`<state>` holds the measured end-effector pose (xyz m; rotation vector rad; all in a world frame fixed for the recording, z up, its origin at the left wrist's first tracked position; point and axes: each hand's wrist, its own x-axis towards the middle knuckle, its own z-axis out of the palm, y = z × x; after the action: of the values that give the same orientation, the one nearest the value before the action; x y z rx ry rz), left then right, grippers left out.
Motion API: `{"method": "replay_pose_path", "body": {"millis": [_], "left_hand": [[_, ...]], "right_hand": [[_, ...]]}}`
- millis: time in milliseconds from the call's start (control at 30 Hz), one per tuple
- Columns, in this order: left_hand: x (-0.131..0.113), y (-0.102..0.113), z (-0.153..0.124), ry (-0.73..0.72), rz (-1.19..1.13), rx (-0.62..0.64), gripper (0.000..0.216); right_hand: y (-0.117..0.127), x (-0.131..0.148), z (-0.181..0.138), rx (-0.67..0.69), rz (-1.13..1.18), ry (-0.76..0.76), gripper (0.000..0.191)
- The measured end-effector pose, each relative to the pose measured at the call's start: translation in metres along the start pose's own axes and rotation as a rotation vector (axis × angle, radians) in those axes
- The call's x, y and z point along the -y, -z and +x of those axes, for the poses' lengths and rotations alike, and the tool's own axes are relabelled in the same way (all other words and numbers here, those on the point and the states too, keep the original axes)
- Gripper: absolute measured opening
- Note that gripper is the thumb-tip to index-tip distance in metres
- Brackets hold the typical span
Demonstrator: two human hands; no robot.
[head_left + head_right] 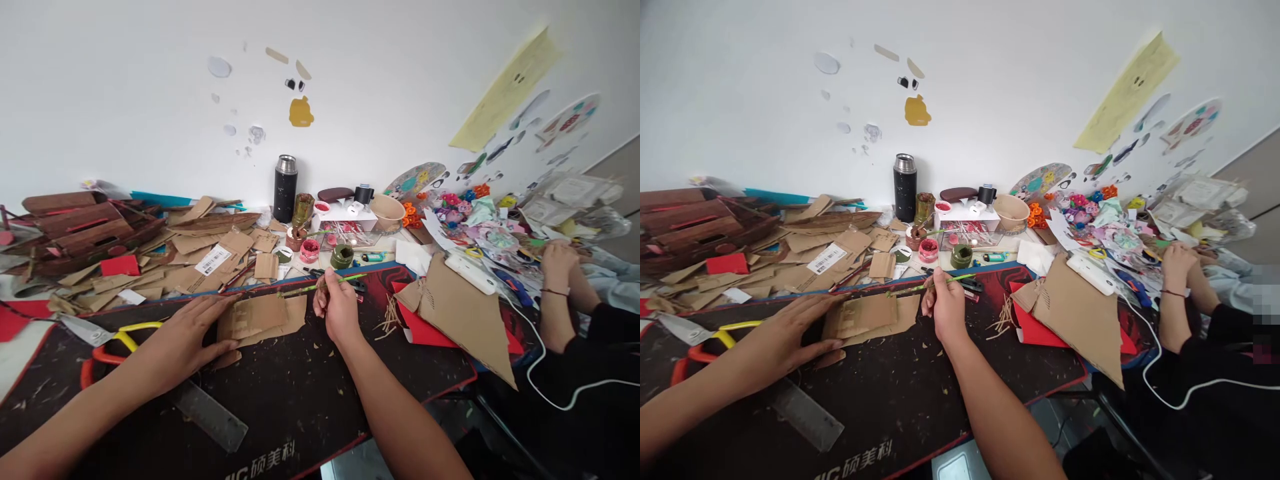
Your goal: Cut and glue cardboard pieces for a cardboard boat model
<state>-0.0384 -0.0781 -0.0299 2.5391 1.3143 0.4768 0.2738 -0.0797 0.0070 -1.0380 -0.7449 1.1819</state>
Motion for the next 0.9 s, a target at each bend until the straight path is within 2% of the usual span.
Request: {"method": "replay_pose_path", "body": {"millis": [233, 367, 533, 667, 900], "left_hand": [[-0.003, -0.009, -0.001, -0.053, -0.009, -0.115, 0.078], [-0.003, -0.011, -0.001, -0.072, -0.025, -0.153, 0.079], [0.000, -0.013, -0.002, -0.062, -0.037, -0.170, 0.079], [0.000, -0.014, -0.002, -0.046, -0.040, -0.168, 0.080], [0.000, -0.015, -0.003, -0.053, -0.023, -0.163, 0.082]], "right_hand": [[0.020, 0.002, -0.010, 0.053, -0.136, 0.032, 0.060], [0.022, 0.005, -0.014, 0.052, -0.194, 0.041, 0.061], [0.016, 0.002, -0.019, 0.098, -0.274, 0.018, 0.065], [0.020, 0.004, -0.022, 0.123, -0.340, 0.027, 0.067], [0.024, 0.014, -0.024, 0.078, -0.311, 0.037, 0.065]]}}
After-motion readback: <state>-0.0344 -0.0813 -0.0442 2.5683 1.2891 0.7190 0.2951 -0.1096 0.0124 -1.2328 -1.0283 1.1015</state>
